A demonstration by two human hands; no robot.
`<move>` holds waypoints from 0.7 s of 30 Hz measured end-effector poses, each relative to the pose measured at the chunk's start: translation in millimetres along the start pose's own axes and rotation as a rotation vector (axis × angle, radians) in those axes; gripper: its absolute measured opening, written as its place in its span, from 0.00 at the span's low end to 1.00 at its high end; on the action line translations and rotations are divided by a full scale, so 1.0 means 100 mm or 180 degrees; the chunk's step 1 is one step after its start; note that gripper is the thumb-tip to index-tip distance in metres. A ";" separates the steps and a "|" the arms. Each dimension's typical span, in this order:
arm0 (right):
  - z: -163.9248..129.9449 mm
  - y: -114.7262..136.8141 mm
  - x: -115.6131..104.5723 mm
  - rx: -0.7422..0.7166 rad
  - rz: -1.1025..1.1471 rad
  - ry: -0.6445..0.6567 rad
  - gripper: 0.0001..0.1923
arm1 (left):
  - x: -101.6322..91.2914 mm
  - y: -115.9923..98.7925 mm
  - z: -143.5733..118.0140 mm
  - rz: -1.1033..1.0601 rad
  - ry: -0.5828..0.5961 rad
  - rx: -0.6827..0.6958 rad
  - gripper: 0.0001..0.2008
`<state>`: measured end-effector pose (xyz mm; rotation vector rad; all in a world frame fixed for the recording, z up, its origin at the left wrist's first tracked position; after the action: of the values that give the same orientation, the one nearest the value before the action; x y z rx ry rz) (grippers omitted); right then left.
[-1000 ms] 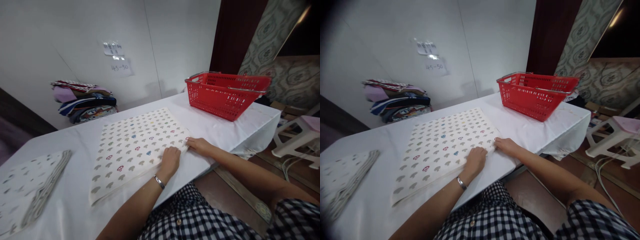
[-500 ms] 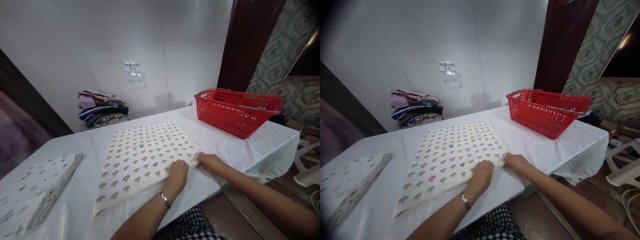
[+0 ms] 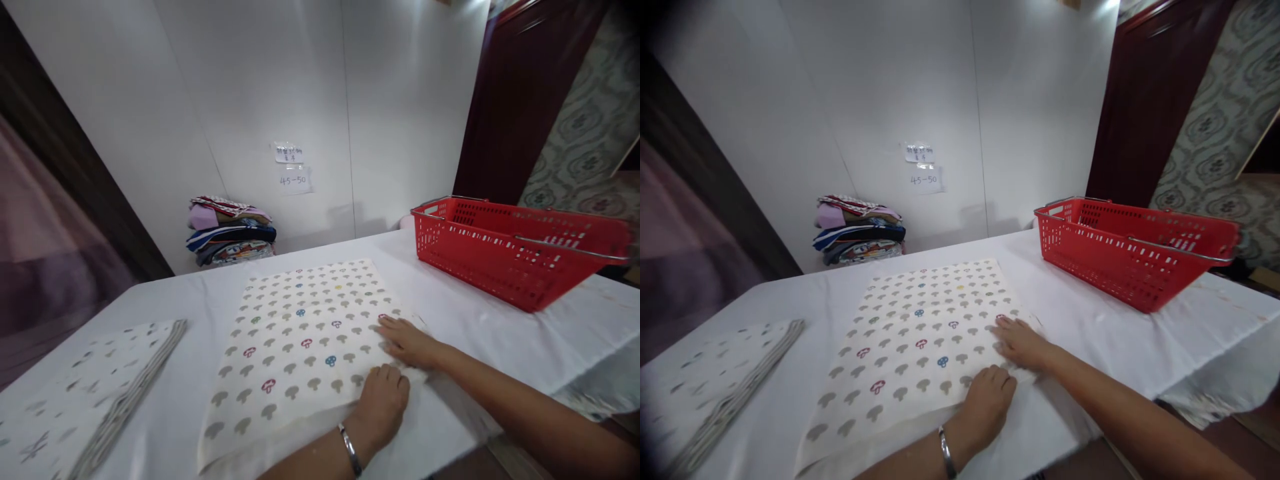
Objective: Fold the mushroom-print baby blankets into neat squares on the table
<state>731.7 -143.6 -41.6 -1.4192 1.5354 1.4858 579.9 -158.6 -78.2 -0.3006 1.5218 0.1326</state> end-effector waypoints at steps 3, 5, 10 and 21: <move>0.29 -0.19 -0.01 0.0515 -0.0119 -0.0055 0.31 | 0.06 0.05 0.00 -0.0225 0.0070 0.0113 0.11; 0.43 -0.24 -0.03 0.0558 -0.0219 -0.0274 0.32 | 0.12 0.09 0.02 -0.0384 0.0122 0.0192 0.10; 0.78 -0.32 -0.06 0.0744 -0.0172 -0.0151 0.33 | 0.20 0.18 0.12 -0.0769 0.0404 0.0080 0.09; 1.52 -0.67 -0.39 0.1156 -0.0176 -0.0349 0.32 | 0.42 0.26 0.34 -0.1095 0.0946 0.0001 0.07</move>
<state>764.0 23.0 -61.7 -1.1398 1.5870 1.1589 607.7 -128.1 -122.5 -0.5971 1.7378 -0.1928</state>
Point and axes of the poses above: each hand's wrist, its own z-axis towards the middle knuckle, its own x-axis out of the palm, y = z × x, the point moved 3 cm from there along z, towards the middle knuckle, and after that the axes turned 14 degrees about y, right-handed, at the moved point
